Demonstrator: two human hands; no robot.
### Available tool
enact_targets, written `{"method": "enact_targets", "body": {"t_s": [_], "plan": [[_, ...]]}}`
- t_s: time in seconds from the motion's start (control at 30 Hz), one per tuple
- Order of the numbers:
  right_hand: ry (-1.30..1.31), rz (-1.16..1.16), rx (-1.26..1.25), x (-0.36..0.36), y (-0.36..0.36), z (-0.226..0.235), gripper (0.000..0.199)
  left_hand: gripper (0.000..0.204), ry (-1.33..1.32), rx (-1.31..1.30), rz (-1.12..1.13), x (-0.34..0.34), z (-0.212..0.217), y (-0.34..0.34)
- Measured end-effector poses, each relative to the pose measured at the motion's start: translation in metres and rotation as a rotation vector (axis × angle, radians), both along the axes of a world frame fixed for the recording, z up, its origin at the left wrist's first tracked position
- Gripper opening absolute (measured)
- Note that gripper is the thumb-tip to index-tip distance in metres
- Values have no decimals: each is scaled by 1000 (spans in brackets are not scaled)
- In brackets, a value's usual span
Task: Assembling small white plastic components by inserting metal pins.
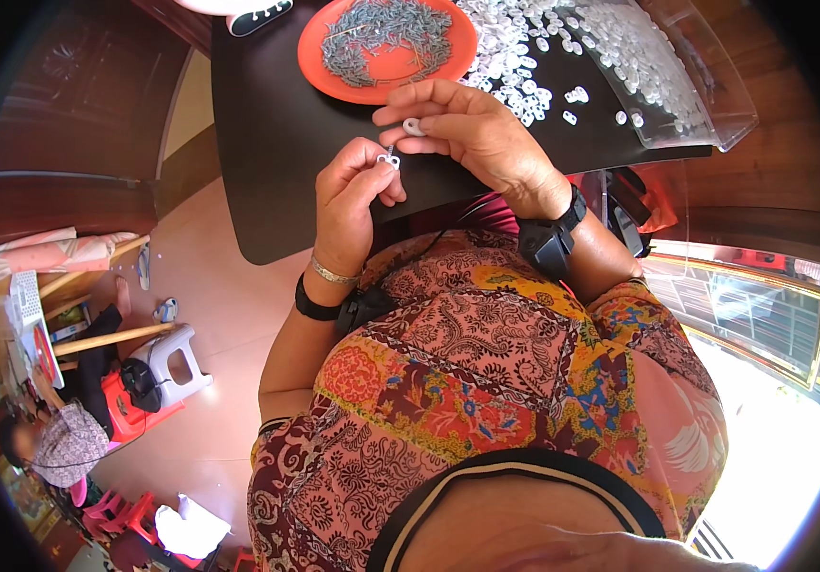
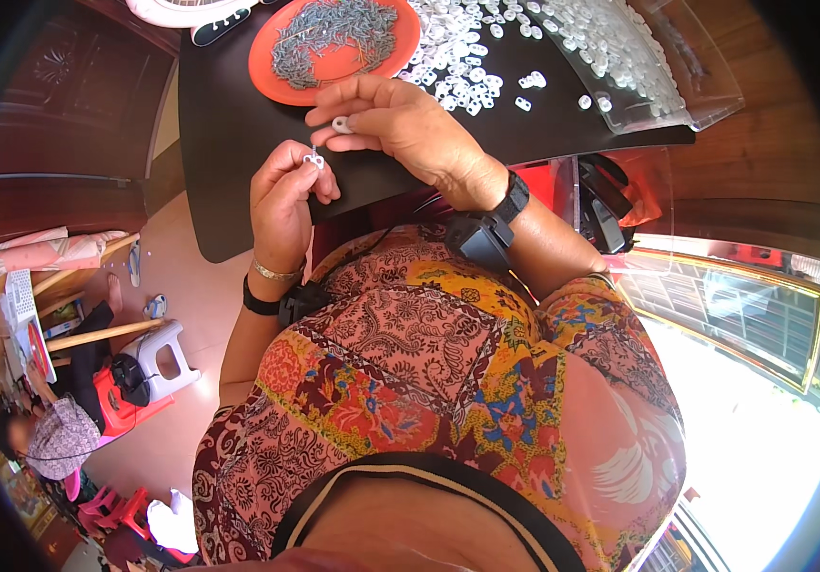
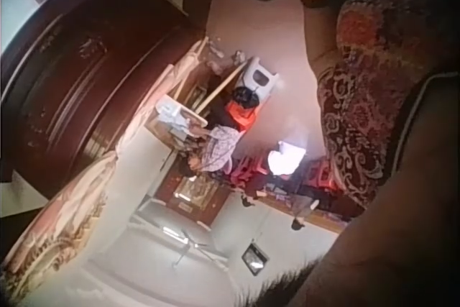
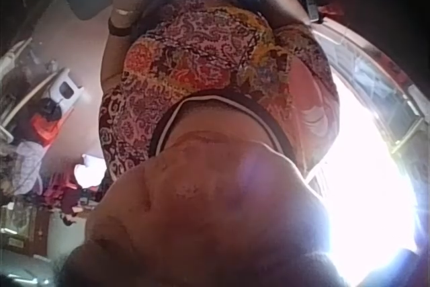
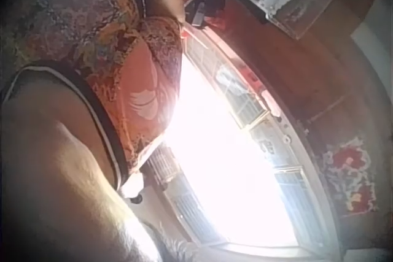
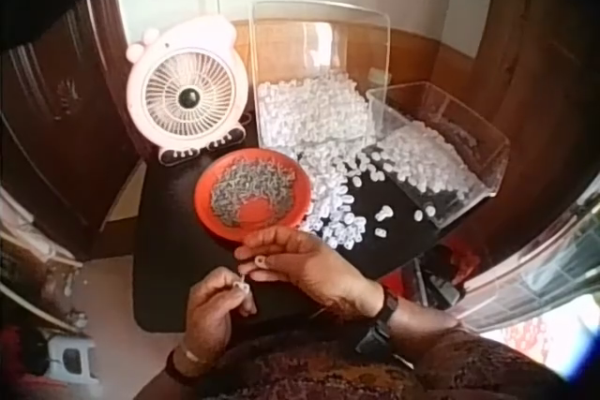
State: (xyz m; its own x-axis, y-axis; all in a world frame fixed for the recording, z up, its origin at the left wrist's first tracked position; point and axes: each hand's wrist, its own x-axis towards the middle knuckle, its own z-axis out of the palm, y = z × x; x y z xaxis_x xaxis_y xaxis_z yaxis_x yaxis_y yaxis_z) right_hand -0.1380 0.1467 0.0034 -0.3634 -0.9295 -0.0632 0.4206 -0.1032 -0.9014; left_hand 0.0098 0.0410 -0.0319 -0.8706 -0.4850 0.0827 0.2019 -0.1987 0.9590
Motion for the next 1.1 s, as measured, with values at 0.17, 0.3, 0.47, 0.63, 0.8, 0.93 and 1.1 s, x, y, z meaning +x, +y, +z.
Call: {"method": "enact_targets", "body": {"t_s": [0.17,0.3,0.47,0.63,0.8,0.93,1.1], "plan": [[150,-13,67,7,2,6,23,12,-21,-12,-11,1,2,1],[250,-34,43,4,1,-11,21,12,-15,-15,0,1,3,2],[421,3,14,7,4,-12,10,12,-4,-16,-4,2,2,1],[648,39,-25,9,7,-8,17,15,71,33,11,2,-3,-2],[809,127,-93,6,10,-2,22,14,91,109,-2,2,1,-3],[948,86,-139,6,7,-4,17,15,90,137,-18,4,3,-3],[949,52,-187,6,5,-7,12,15,121,124,-67,3,0,-4]]}}
